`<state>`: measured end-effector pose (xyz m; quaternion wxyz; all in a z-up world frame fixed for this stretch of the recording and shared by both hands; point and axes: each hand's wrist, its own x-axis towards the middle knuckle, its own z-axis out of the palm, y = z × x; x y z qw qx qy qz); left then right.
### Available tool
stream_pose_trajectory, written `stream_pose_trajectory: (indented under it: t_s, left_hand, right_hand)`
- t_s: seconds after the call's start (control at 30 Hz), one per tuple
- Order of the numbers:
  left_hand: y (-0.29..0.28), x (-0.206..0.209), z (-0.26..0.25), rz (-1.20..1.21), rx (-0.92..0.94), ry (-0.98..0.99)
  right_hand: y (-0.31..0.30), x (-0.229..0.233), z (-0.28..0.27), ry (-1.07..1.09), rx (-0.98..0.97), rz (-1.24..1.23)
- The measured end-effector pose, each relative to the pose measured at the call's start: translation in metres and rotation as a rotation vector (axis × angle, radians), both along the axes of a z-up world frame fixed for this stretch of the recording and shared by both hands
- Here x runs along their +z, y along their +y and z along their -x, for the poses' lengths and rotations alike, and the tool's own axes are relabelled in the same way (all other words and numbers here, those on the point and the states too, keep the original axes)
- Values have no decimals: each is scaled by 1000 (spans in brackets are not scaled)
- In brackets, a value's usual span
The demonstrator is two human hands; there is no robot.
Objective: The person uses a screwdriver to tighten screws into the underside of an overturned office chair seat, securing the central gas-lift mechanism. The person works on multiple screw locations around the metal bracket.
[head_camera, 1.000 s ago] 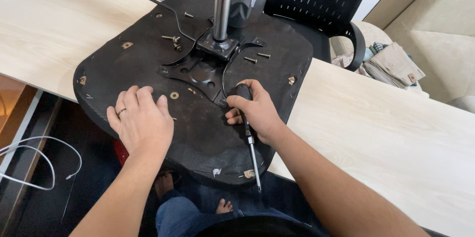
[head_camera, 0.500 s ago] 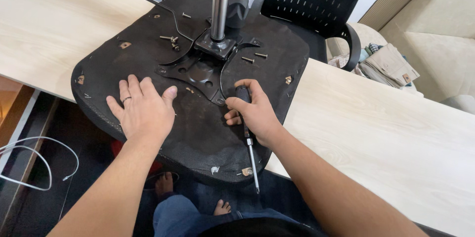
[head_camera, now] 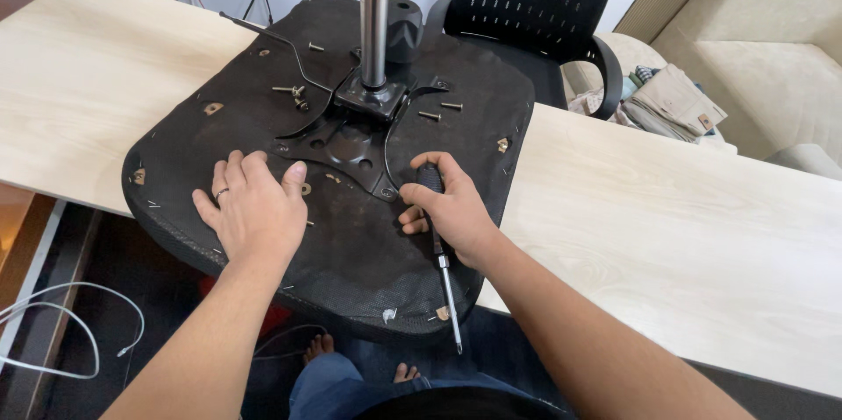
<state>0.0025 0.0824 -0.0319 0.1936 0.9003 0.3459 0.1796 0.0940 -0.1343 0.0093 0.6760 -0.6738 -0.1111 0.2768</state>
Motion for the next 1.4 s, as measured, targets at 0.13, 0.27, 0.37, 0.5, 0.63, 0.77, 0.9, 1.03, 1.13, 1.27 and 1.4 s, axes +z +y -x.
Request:
stream_pose_trajectory:
  t_s: [0.13,0.27,0.37,0.5,0.63,0.77,0.9,1.03,1.13,1.27,1.4]
  left_hand:
    - [-3,1,0,-21,-57,-67]
    - [-14,-3,5,-94,-225,-138]
    - [-21,-4,8,-171,-276,-151]
    - [-14,5,14,-190,-271,-147]
    - [-5,16,17,-71,-212,-23]
    - [10,14,21,107,-305,-167]
    - [35,4,28,98,-571,-211]
    - [36,-3,25,-19,-499,-135]
    - [25,-2,20,-73,-386,-106]
    - [14,6,12,-127,-297,-57]
    - [9,10,6,-129,-236,-71]
  right_hand:
    - [1,4,-5,43,-45,44]
    - [3,7,-6,72,-53,41]
    - [2,6,-4,46,-32,34]
    - [1,4,-3,24,-13,48]
    - [2,2,-2,9,-13,56]
    - [0,-1,-3,8,0,34]
    - [-1,-4,-4,1,12,25]
    - [-1,-5,-4,-2,14,34]
    - [-2,-5,-4,-4,11,35]
    - [-1,-4,-3,-21,15,42]
    - [-2,-3,-3,-2,4,37]
